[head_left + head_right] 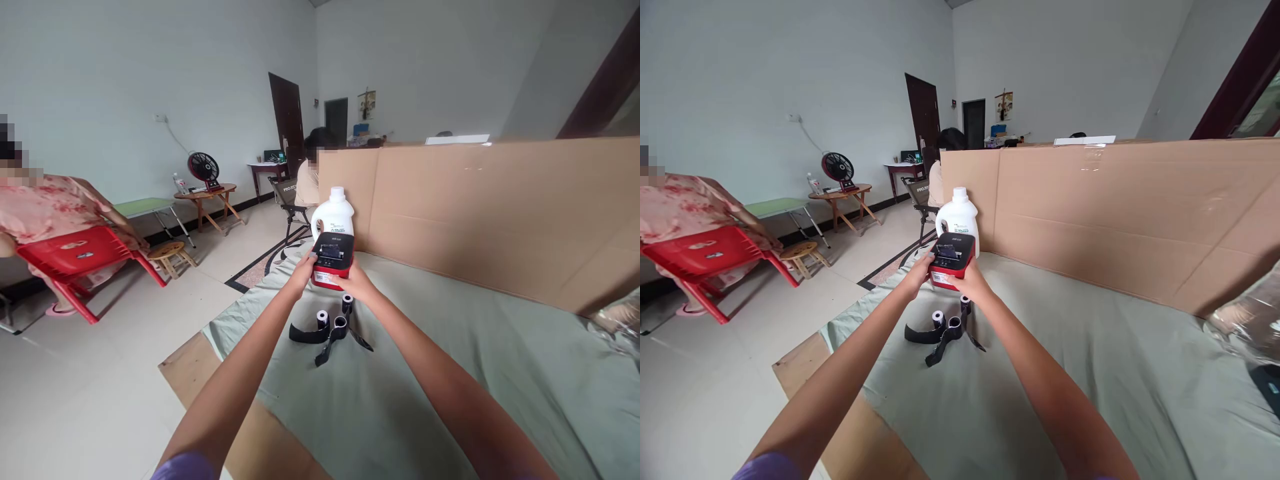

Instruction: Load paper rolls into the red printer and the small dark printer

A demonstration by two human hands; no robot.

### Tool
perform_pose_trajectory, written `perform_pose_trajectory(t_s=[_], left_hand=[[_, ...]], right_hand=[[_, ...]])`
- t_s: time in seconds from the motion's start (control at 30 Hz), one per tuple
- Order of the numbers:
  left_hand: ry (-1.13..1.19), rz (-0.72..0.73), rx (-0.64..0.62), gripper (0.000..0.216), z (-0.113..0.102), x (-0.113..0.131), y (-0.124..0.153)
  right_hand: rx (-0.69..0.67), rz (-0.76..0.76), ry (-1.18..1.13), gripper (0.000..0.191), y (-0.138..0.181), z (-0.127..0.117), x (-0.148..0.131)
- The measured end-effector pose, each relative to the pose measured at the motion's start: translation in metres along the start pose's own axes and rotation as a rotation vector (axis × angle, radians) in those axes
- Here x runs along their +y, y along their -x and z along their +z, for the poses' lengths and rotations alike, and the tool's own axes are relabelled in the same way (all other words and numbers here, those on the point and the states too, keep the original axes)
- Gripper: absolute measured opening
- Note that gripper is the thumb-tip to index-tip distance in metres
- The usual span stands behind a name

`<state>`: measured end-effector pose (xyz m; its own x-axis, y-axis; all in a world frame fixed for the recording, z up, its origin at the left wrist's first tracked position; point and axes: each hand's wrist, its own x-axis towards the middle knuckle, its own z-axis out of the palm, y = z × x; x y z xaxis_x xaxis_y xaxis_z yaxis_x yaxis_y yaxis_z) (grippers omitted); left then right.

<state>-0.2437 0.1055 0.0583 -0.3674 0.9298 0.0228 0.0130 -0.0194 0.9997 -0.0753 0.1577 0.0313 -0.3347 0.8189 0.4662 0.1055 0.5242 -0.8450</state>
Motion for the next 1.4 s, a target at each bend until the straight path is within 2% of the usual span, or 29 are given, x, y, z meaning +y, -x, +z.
perform_pose_trajectory(t_s=[0.13, 0.23, 0.3, 0.4, 0.5, 0.6, 0.77, 0.97, 1.23, 1.4], left_hand=[[0.014, 0.176, -0.091, 0.052, 0.036, 0.038, 0.038], [0.059, 0.298, -0.211, 0.053, 0.079, 0.047, 0.077], [0.073, 0.344, -0.29, 0.051, 0.111, 0.041, 0.108], [0.083, 0.379, -0.382, 0.052, 0.158, 0.021, 0.152], [0.122, 0.435, -0.437, 0.057, 0.196, -0.004, 0.188], [0.157, 0.448, -0.494, 0.059, 0.22, -0.025, 0.207], [0.245, 0.366, -0.473, 0.058, 0.237, -0.056, 0.211], [0.342, 0.213, -0.492, 0.057, 0.241, -0.084, 0.199], [0.355, 0.174, -0.471, 0.06, 0.231, -0.087, 0.193], [0.334, 0.169, -0.444, 0.06, 0.228, -0.081, 0.192]], right_hand=[[0.145, -0.09, -0.067, 0.089, 0.023, -0.042, -0.051], [0.258, -0.113, -0.056, 0.088, 0.063, -0.089, -0.078], [0.33, -0.066, 0.0, 0.085, 0.1, -0.121, -0.084], [0.438, 0.064, 0.086, 0.082, 0.159, -0.158, -0.08], [0.535, 0.159, 0.124, 0.081, 0.211, -0.182, -0.067], [0.58, 0.169, 0.141, 0.079, 0.241, -0.197, -0.052], [0.561, 0.157, 0.207, 0.081, 0.252, -0.208, -0.034], [0.543, 0.16, 0.206, 0.08, 0.253, -0.203, -0.023], [0.495, 0.156, 0.261, 0.083, 0.251, -0.195, -0.017], [0.468, 0.209, 0.264, 0.097, 0.255, -0.193, -0.009]])
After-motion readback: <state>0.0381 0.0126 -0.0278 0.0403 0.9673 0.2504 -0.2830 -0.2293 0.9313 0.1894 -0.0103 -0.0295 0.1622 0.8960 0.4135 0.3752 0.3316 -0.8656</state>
